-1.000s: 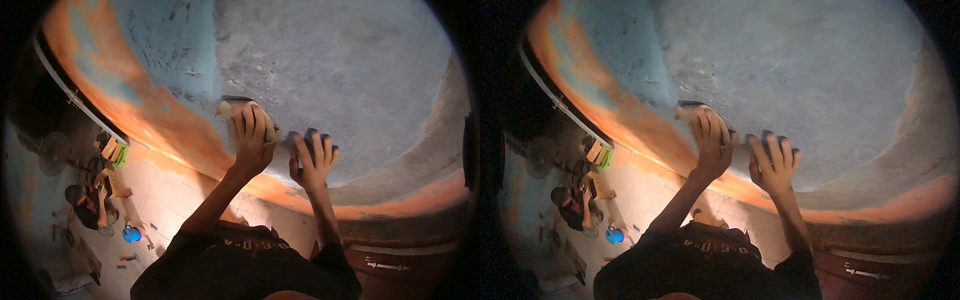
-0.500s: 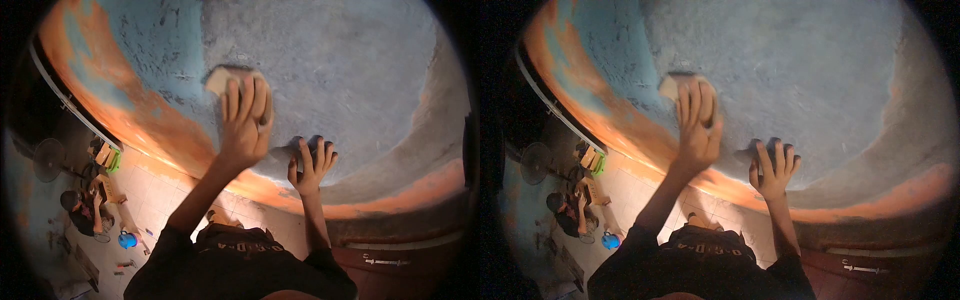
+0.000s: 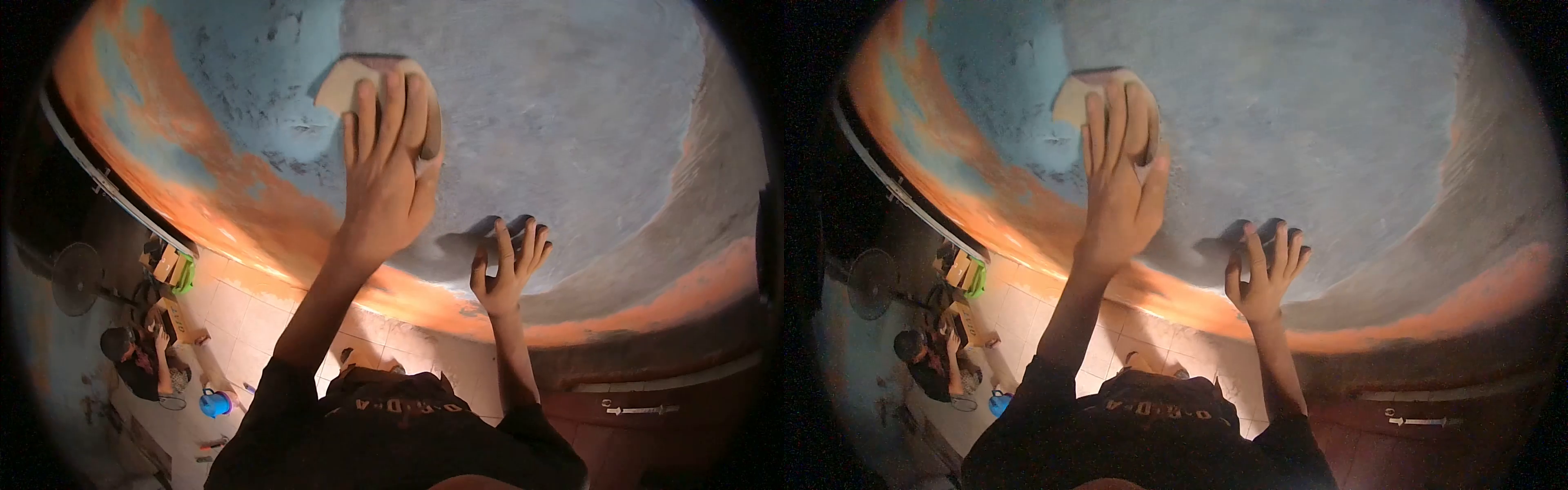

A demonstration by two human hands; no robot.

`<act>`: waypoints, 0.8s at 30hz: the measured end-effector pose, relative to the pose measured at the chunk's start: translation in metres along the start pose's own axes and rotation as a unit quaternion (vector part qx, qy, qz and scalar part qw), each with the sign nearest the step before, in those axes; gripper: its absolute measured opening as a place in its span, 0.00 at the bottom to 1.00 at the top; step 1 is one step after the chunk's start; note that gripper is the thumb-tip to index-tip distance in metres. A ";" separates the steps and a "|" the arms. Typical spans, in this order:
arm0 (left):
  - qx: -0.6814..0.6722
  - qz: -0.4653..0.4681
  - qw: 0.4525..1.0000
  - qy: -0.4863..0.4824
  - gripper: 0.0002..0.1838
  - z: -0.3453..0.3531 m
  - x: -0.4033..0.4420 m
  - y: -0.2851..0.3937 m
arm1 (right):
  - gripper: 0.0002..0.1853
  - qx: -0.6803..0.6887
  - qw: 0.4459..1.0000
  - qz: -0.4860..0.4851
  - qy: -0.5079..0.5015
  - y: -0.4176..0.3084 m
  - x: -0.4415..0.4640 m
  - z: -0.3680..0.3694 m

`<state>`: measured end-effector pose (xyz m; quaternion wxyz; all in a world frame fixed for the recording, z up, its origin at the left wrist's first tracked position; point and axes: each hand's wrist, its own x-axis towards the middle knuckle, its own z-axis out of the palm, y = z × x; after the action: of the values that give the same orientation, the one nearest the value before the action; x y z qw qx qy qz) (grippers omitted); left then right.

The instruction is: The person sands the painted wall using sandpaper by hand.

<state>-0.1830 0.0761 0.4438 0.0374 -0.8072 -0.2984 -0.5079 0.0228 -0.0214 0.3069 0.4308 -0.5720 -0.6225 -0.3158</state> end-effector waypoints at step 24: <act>0.026 0.041 0.991 -0.125 0.35 -0.025 -0.055 -0.094 | 0.38 -0.045 0.995 0.088 -0.020 -0.111 -0.011 0.074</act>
<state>-0.2685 0.1199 0.3862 0.0413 -0.8746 -0.2805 -0.3934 -0.0999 0.0225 0.2763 0.4182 -0.6498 -0.5634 -0.2922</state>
